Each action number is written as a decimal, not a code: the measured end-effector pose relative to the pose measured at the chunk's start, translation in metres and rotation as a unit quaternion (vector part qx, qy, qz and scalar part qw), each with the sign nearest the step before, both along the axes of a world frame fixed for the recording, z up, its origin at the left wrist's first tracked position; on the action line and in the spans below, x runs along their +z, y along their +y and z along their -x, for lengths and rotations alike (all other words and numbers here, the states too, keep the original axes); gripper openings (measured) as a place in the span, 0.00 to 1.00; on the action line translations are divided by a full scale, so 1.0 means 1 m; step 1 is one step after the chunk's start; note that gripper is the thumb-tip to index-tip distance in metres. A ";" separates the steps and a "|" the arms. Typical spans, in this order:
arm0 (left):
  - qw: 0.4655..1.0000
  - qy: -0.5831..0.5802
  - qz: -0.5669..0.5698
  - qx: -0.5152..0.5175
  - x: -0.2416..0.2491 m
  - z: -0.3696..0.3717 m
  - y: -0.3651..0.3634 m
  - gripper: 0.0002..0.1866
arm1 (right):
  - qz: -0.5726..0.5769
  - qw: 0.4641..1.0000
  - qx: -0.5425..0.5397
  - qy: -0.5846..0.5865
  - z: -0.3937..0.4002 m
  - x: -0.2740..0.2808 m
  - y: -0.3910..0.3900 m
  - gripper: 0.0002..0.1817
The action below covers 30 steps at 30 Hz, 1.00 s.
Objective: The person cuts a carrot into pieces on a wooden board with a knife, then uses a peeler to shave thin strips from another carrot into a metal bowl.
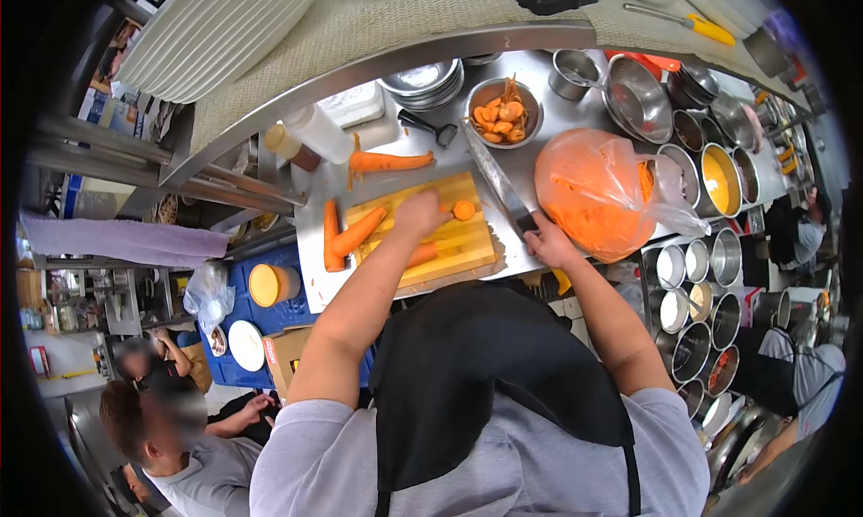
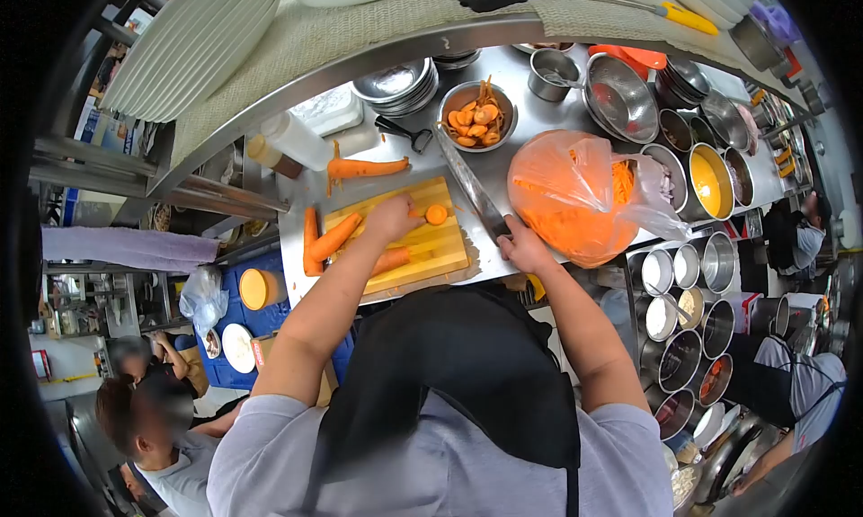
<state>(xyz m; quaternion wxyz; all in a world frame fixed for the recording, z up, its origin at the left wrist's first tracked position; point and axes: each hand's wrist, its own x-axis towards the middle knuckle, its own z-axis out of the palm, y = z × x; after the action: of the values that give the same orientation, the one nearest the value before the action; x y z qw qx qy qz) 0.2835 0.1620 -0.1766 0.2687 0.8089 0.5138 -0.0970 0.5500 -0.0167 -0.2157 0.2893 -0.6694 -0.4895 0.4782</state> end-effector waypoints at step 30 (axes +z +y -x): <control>0.819 -0.511 0.226 0.131 0.002 -0.010 -0.049 0.27 | 0.136 0.986 0.002 0.098 -0.011 0.002 0.019 0.39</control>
<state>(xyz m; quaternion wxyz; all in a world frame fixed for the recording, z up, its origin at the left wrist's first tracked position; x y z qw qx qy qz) 0.2934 0.1134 -0.1748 0.6784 0.5838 0.3675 0.2527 0.5614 0.0022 -0.2135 0.2411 -0.6518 -0.3905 0.6038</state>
